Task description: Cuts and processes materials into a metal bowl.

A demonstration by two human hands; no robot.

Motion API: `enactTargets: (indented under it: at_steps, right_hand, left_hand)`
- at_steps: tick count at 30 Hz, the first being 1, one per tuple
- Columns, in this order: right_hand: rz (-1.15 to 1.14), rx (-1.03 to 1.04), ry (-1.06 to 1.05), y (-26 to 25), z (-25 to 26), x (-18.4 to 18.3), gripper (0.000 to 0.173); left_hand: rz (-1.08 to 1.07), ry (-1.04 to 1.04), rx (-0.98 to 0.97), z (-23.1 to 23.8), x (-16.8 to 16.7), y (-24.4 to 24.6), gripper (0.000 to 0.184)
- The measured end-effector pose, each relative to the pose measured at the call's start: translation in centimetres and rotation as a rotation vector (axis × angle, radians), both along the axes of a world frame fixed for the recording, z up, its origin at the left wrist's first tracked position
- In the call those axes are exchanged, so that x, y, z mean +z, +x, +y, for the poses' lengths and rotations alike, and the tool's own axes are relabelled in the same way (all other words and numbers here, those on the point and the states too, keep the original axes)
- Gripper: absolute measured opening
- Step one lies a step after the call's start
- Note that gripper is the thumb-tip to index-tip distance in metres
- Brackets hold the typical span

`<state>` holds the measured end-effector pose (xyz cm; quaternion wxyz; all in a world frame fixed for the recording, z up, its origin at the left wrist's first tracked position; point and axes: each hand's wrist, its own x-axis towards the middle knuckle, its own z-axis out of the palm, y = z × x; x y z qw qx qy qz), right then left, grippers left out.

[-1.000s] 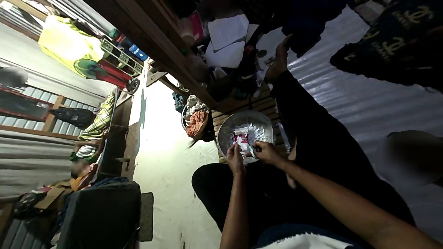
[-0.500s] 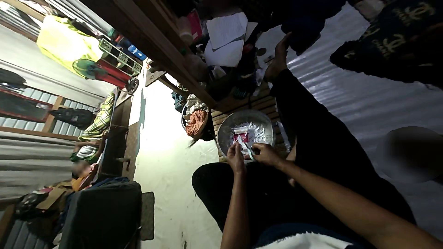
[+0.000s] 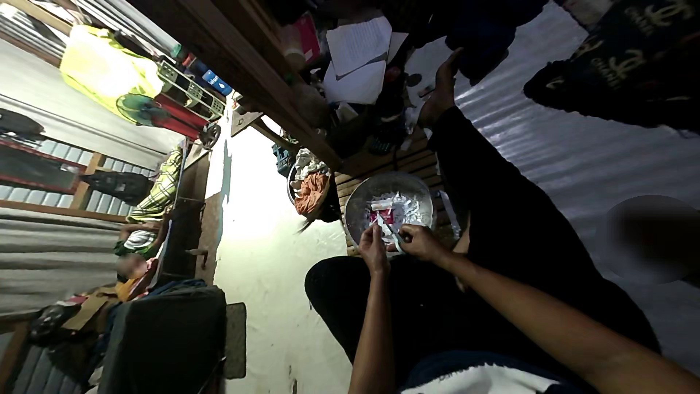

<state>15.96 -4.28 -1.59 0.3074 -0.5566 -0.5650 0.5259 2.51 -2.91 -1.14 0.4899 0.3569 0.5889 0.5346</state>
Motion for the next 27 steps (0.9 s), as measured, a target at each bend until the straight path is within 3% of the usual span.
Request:
enactTargets:
  at_steps: [7, 19, 27]
  right_hand:
    - [0.008, -0.012, 0.028, 0.1, -0.1, -0.3, 0.021]
    - [-0.004, -0.046, 0.024, 0.3, -0.1, -0.3, 0.029]
    - [-0.055, 0.099, -0.036, 0.0, -0.2, 0.7, 0.032]
  left_hand:
    - [0.01, 0.016, 0.007, 0.1, 0.0, -0.2, 0.01]
    - [0.016, -0.021, 0.01, -0.5, -0.2, -0.4, 0.01]
    - [0.005, 0.0, 0.056, 0.2, -0.1, -0.8, 0.012]
